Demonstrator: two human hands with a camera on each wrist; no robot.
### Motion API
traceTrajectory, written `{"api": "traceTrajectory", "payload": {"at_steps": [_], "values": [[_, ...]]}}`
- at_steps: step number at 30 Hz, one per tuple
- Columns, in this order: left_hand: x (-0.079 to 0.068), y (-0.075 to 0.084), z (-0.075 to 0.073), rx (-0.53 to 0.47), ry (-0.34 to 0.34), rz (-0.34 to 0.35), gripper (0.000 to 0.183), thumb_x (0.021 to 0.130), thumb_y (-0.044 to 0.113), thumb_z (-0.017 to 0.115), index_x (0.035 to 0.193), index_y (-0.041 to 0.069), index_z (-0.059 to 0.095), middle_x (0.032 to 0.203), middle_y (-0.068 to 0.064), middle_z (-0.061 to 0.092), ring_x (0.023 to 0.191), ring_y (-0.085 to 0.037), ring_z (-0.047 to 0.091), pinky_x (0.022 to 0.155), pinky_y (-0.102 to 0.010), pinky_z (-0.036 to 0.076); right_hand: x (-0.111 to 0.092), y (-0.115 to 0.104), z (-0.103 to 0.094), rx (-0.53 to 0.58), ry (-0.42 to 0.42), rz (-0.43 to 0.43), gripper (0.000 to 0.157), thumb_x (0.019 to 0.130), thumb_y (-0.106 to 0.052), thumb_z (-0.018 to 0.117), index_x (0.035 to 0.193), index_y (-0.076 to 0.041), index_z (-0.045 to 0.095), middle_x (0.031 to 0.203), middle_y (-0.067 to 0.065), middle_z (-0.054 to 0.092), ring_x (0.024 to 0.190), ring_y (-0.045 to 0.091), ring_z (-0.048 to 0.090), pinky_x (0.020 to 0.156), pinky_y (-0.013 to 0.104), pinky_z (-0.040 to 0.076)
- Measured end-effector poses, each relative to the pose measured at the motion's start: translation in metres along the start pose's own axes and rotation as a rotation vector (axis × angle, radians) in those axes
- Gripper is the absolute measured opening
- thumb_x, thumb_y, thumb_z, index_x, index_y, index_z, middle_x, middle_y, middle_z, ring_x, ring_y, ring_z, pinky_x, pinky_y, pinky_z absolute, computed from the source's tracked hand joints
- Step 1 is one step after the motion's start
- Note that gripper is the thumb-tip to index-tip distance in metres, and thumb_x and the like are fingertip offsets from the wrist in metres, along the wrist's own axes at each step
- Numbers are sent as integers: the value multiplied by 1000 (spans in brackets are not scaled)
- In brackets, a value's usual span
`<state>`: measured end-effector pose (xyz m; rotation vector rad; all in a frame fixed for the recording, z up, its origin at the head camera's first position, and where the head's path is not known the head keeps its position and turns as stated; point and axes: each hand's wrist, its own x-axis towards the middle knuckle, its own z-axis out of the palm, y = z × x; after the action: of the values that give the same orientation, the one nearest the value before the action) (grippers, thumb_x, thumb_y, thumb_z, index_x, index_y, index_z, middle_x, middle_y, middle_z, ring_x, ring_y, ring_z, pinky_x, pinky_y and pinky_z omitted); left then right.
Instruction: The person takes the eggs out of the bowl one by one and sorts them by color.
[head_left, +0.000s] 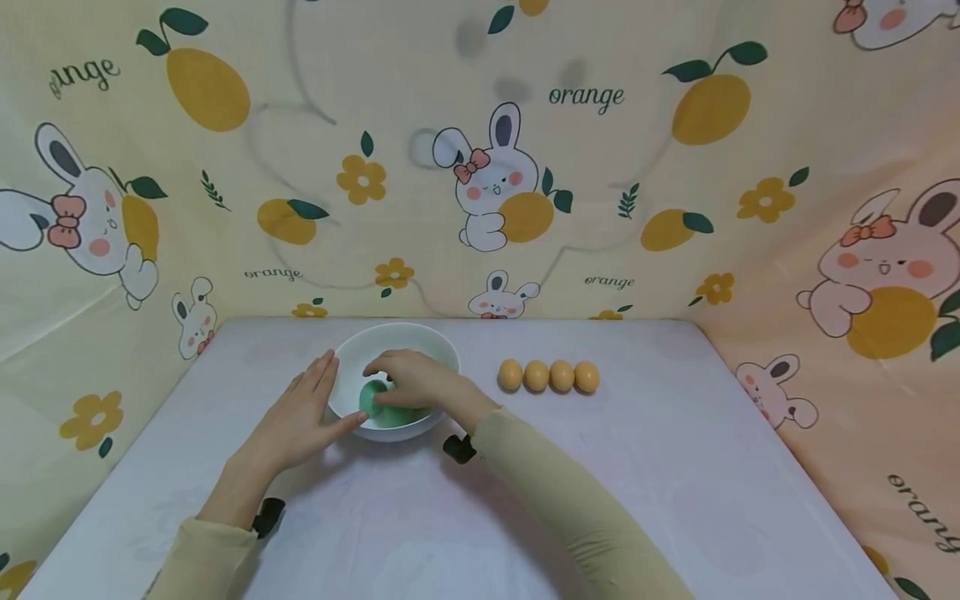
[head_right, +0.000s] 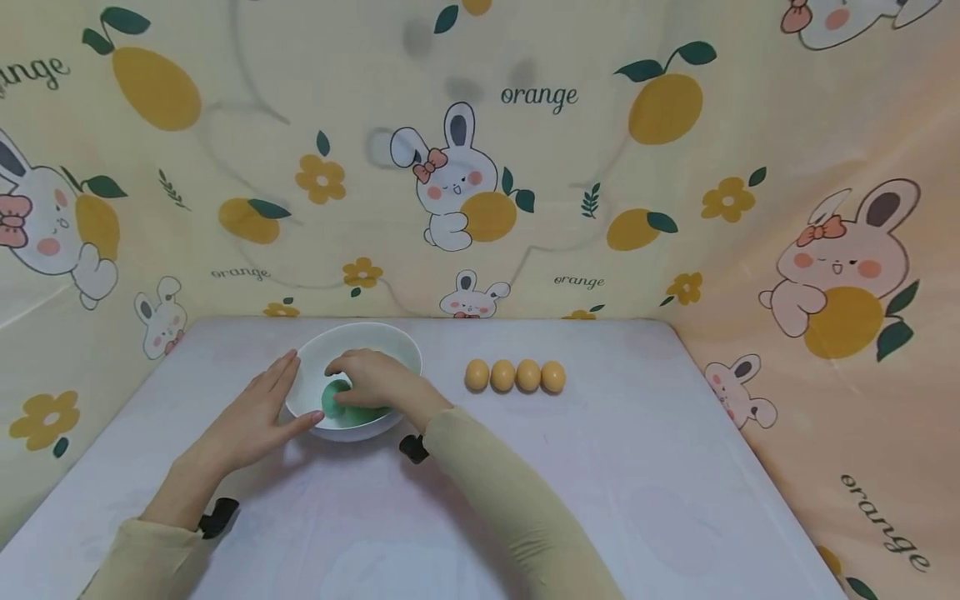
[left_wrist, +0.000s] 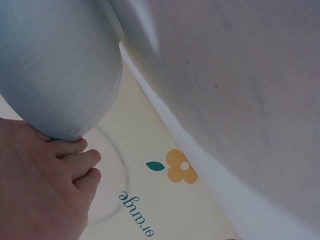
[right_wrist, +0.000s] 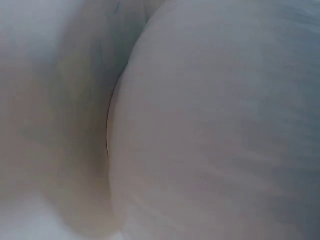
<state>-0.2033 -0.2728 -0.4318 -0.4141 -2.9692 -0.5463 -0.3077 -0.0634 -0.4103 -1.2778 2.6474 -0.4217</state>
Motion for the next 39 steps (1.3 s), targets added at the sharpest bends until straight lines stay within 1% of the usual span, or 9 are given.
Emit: {"api": "traceTrajectory", "payload": {"at_steps": [8, 15, 21, 28, 39], "values": [[2, 0, 1, -7, 4, 5, 110, 96, 69, 57, 161, -11, 18, 171, -26, 13, 157, -44, 17, 126, -62, 19, 7, -2, 8, -20, 16, 15, 46, 97, -33, 76, 139, -18, 67, 137, -2, 67, 119, 12, 63, 105, 27, 50], [1, 0, 0, -5, 6, 9, 109, 97, 69, 57, 161, -11, 18, 171, -25, 14, 157, -44, 17, 126, -62, 19, 8, -2, 15, -18, 13, 26, 46, 95, -36, 78, 136, -18, 69, 136, -3, 67, 125, 11, 61, 109, 25, 47], [0, 1, -2, -5, 6, 10, 109, 97, 68, 57, 160, -11, 18, 170, -27, 14, 156, -45, 18, 125, -63, 20, 9, -4, 15, -7, 17, 20, 46, 95, -35, 78, 136, -16, 69, 136, -1, 68, 126, 13, 61, 110, 26, 47], [0, 1, -1, -3, 6, 9, 109, 97, 69, 57, 160, -12, 19, 170, -28, 15, 156, -46, 18, 124, -64, 20, 7, -5, 15, -12, 12, 7, 45, 97, -35, 76, 136, -15, 70, 135, 0, 68, 126, 13, 62, 110, 27, 46], [-1, 1, -1, -5, 5, 5, 109, 97, 68, 58, 160, -12, 19, 170, -27, 15, 156, -46, 18, 124, -64, 20, 5, -4, 14, 10, 40, -5, 46, 96, -34, 77, 137, -15, 69, 135, 1, 68, 124, 13, 62, 110, 27, 47]]}}
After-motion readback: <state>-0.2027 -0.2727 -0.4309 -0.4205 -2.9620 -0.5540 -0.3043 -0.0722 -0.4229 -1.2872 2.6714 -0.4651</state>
